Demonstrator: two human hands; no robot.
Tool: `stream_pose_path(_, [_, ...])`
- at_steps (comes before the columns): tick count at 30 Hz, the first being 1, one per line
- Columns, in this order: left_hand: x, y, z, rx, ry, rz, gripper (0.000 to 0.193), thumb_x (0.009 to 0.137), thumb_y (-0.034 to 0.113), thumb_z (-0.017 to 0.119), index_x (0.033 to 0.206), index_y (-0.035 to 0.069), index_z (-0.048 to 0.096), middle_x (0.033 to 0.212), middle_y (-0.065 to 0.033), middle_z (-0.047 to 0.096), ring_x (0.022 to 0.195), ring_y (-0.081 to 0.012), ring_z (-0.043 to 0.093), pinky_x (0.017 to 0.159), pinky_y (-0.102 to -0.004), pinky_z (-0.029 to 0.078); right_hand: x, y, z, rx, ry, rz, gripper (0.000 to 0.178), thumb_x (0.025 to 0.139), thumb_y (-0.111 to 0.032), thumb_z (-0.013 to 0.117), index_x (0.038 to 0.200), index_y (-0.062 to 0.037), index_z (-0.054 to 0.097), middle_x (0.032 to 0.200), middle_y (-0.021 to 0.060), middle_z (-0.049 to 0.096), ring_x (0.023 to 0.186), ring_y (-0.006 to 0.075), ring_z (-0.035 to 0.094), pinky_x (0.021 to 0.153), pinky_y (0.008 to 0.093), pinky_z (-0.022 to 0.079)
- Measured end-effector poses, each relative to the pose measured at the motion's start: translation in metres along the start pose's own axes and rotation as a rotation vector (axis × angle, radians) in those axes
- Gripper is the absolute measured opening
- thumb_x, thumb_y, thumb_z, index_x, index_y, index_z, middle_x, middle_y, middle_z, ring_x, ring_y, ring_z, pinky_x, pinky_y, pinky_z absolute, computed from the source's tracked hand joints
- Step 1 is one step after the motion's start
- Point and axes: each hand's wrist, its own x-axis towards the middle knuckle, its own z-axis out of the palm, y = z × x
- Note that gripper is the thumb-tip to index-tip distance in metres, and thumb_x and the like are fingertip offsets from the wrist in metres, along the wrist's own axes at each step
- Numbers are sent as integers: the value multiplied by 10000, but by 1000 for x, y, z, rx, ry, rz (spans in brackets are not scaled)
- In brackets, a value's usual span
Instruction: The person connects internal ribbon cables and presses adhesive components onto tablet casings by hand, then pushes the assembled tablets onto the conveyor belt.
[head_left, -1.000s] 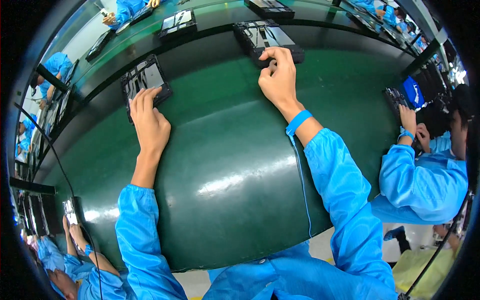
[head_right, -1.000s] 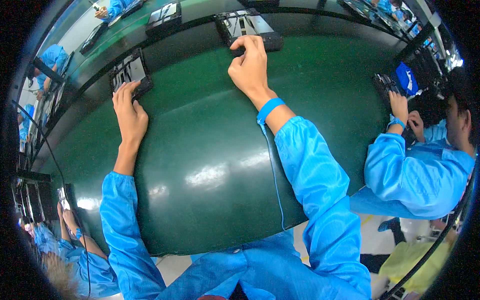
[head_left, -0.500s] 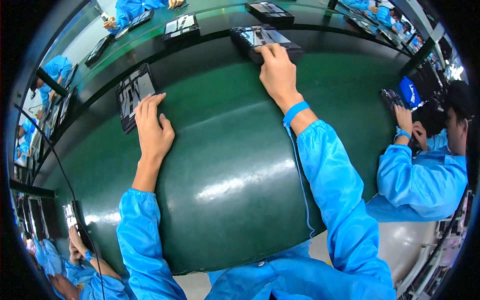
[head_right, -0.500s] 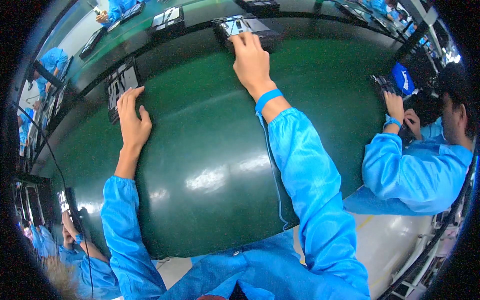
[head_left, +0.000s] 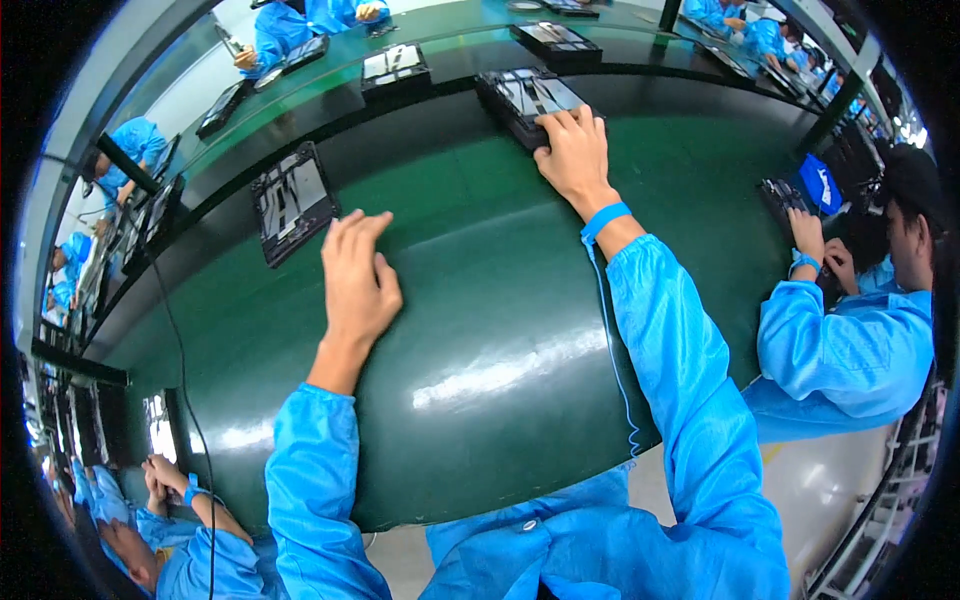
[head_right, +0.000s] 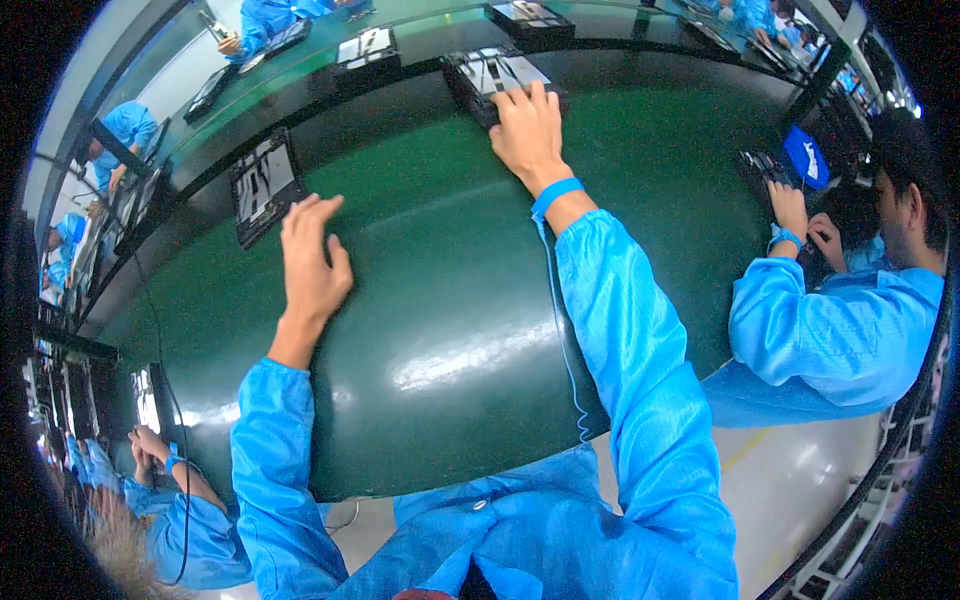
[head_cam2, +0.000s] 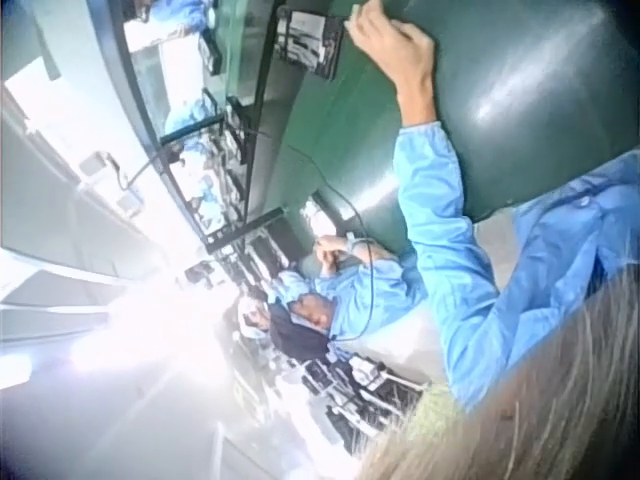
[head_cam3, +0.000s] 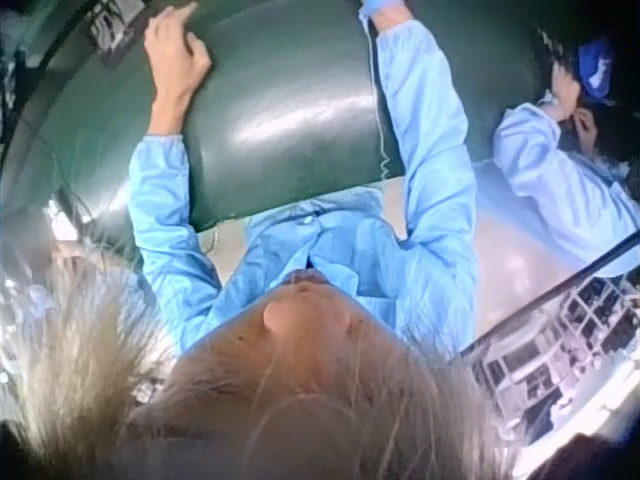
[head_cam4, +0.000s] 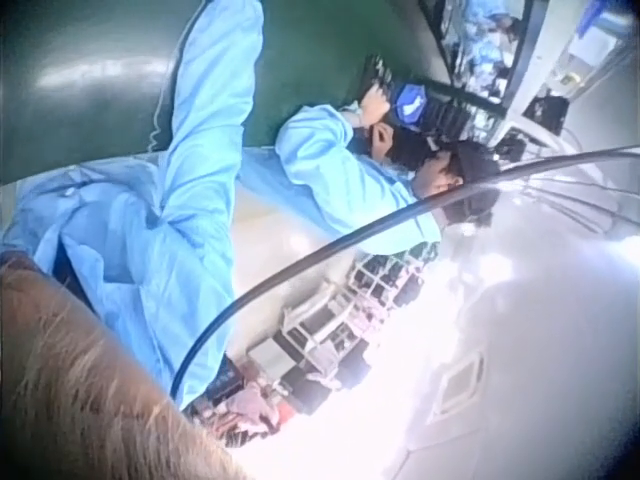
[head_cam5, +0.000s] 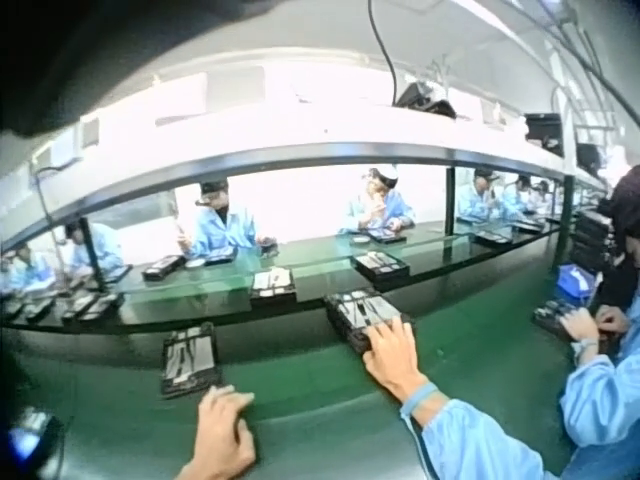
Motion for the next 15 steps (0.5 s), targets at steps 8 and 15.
stream_pose_path(8, [-23, 63, -19, -170, -71, 67, 541, 872, -27, 630, 1409, 34, 660, 1389, -172, 680, 1445, -409, 553, 1299, -597, 353, -56, -73, -98, 334, -64, -289, 320, 692, -168, 816, 957, -85, 658, 1021, 121, 616, 1078, 354, 580, 913, 489, 457])
stream_pose_path(15, [-40, 67, -15, -394, -108, -171, 483, 1001, 109, 594, 1471, 0, 597, 1467, -277, 599, 1435, -470, 531, 1265, -549, 390, -132, -142, -193, 711, -285, -531, 370, 685, -216, 863, 944, -75, 641, 962, 120, 603, 942, 337, 609, 828, 461, 483])
